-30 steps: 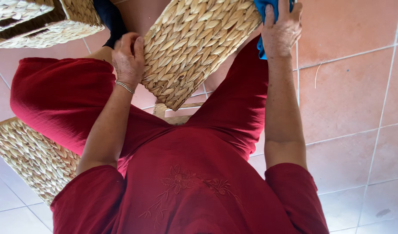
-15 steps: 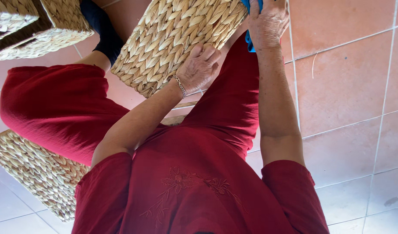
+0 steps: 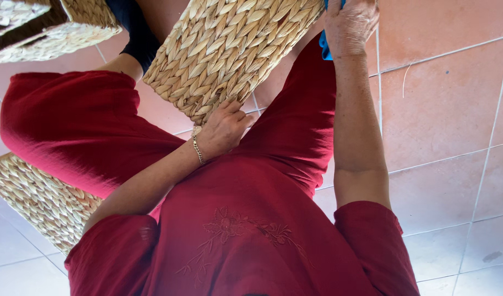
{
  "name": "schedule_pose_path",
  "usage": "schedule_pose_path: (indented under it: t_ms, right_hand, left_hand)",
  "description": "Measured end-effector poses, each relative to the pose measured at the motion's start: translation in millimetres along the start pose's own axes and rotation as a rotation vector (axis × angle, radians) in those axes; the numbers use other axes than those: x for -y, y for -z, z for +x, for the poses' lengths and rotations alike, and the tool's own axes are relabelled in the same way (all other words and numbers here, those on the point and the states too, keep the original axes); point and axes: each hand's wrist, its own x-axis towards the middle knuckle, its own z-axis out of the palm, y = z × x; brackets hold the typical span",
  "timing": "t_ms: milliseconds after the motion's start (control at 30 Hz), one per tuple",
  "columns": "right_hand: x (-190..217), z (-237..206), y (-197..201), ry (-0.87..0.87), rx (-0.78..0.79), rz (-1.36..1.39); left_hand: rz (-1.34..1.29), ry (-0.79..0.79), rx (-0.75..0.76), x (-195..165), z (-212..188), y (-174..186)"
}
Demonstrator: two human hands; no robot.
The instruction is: The person sits on the tiled floor and wipes woven water-hyacinth storage baskets one at a time with a blue cloth, rotating each basket to wipe its sides, edges, and interior, and setting finished baskets aside.
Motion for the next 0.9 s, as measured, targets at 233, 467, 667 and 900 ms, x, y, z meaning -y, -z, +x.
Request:
schedule_pose_path:
  t_ms: [233, 467, 667, 900]
  right_hand:
    - [6, 0, 9, 0.18, -0.196, -0.053]
    - [9, -1, 18, 0.292, -0.191, 0.036]
    - [-6, -3, 5, -0.045, 0.046, 0.0]
    - [53, -26, 37, 0.406, -0.207, -0.168]
  left_hand:
    - [0.385, -0.049, -0.316, -7, 67, 7]
    - [0.105, -0.095, -0.042, -17, 65, -15]
    - [0.215, 0.369, -0.646, 95, -9, 21]
    - [-0.435, 0.926, -0.494, 165, -30, 16]
